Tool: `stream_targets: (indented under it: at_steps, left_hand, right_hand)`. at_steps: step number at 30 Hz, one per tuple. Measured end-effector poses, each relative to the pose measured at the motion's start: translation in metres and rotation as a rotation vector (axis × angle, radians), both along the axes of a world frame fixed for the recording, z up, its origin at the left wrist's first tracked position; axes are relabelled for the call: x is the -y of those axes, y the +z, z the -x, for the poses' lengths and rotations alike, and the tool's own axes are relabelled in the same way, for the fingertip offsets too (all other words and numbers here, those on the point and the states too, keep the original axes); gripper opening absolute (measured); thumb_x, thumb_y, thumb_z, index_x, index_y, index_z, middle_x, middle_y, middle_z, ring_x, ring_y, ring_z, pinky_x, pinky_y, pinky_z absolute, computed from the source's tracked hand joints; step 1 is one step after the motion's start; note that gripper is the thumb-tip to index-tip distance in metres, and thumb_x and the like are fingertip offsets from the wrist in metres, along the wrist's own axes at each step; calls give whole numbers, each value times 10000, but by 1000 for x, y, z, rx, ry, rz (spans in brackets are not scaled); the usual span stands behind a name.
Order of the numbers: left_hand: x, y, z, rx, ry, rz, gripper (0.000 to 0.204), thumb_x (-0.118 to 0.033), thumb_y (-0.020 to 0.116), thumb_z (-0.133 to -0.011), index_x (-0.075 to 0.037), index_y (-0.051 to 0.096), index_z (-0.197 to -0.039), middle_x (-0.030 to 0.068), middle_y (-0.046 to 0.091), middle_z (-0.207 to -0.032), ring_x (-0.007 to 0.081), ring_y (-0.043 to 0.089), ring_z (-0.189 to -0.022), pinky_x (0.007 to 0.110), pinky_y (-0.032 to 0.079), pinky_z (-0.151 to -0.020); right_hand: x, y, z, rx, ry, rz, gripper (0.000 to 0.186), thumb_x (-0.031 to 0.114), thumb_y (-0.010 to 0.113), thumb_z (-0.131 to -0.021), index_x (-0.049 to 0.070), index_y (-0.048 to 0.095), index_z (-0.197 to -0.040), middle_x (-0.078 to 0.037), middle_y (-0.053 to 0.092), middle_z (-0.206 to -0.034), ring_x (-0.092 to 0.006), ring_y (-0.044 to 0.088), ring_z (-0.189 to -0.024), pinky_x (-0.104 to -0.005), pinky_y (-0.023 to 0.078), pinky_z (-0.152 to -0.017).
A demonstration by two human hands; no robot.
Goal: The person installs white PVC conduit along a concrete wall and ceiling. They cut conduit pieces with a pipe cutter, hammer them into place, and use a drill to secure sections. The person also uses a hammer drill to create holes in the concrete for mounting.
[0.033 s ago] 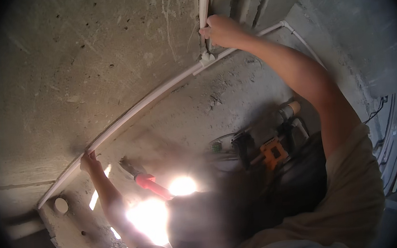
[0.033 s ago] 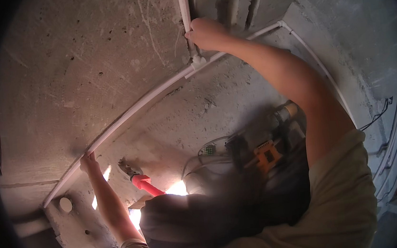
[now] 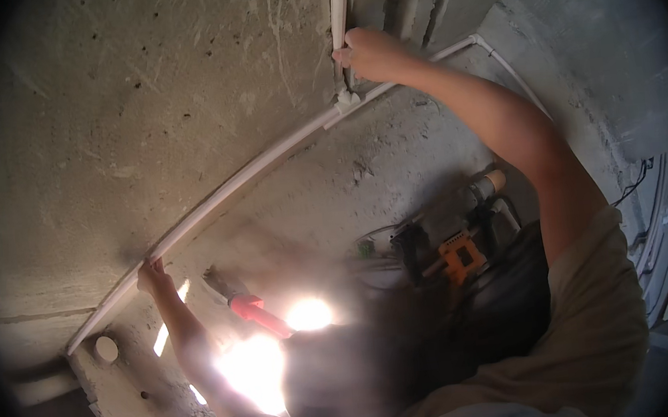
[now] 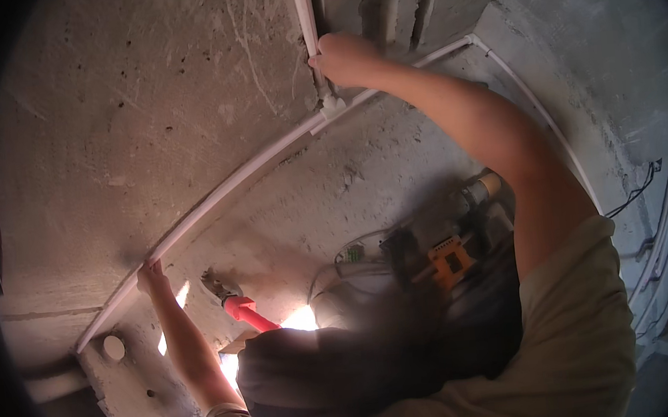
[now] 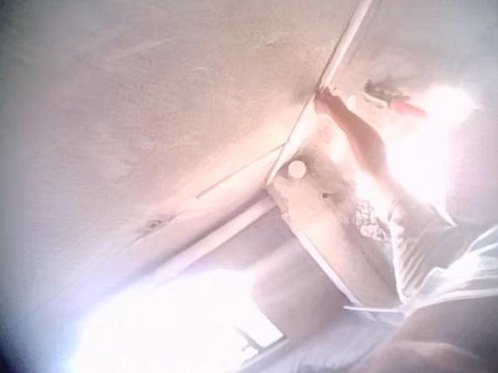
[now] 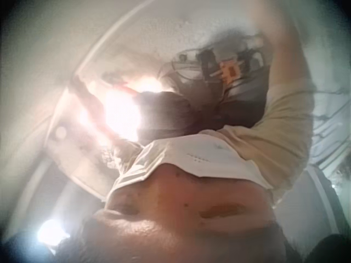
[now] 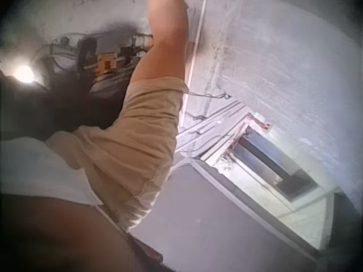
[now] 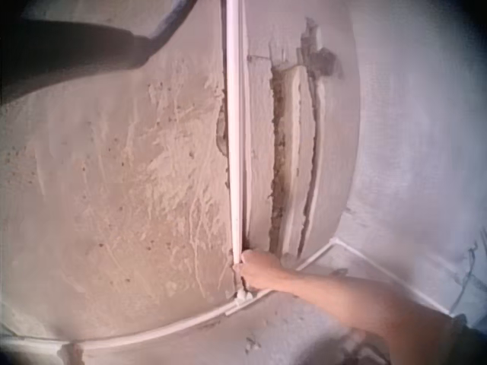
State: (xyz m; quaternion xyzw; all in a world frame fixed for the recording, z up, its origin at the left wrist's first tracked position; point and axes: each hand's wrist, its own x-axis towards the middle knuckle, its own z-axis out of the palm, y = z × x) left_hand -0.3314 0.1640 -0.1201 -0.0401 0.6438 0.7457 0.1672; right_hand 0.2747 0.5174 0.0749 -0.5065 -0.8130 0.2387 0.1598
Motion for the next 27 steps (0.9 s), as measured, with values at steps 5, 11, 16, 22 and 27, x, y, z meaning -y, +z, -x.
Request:
stream_targets:
  at_steps: [5,11,16,22,27]
  left_hand:
    - [15,-23,24,-347,-204,378,123,-38,753,-884,60,710,-943,62,673,-873,176,664,-791,291,574,-644]
    - [2,-30,22,-225,-87,197,115,-60,754,-869,30,713,-929,119,742,-850,250,733,-825,375,597,-699]
    - [2,-15,6,28,21,-74,180,-57,756,-869,49,722,-1011,168,761,-974,278,728,-847,364,602,-728]
    - [5,-7,6,-30,-88,-58,122,31,666,-881,116,626,-958,187,670,-1039,336,700,-986,420,646,-881]
    - [-3,5,-8,-99,-148,29,272,39,639,-903,254,587,-1062,268,645,-1169,365,676,-1108,373,650,-951]
  right_hand:
    - [-2,-5,-6,23,89,-118,375,297,602,-1022,-46,708,-911,-272,694,-860,-461,688,-831,-552,525,-737]
    - [11,13,-5,-34,50,-370,380,325,563,-1062,-7,662,-906,-251,693,-819,-451,692,-795,-551,523,-705]
    - [4,32,-8,-147,-34,-551,339,289,534,-1080,10,648,-925,-196,705,-778,-419,697,-726,-532,528,-651]
    - [0,42,0,-42,-42,-552,296,256,540,-1068,-3,656,-984,-168,705,-720,-368,706,-641,-474,551,-574]
    - [1,46,1,-145,-32,-523,166,123,592,-950,-18,678,-963,-213,725,-784,-381,739,-735,-492,578,-646]
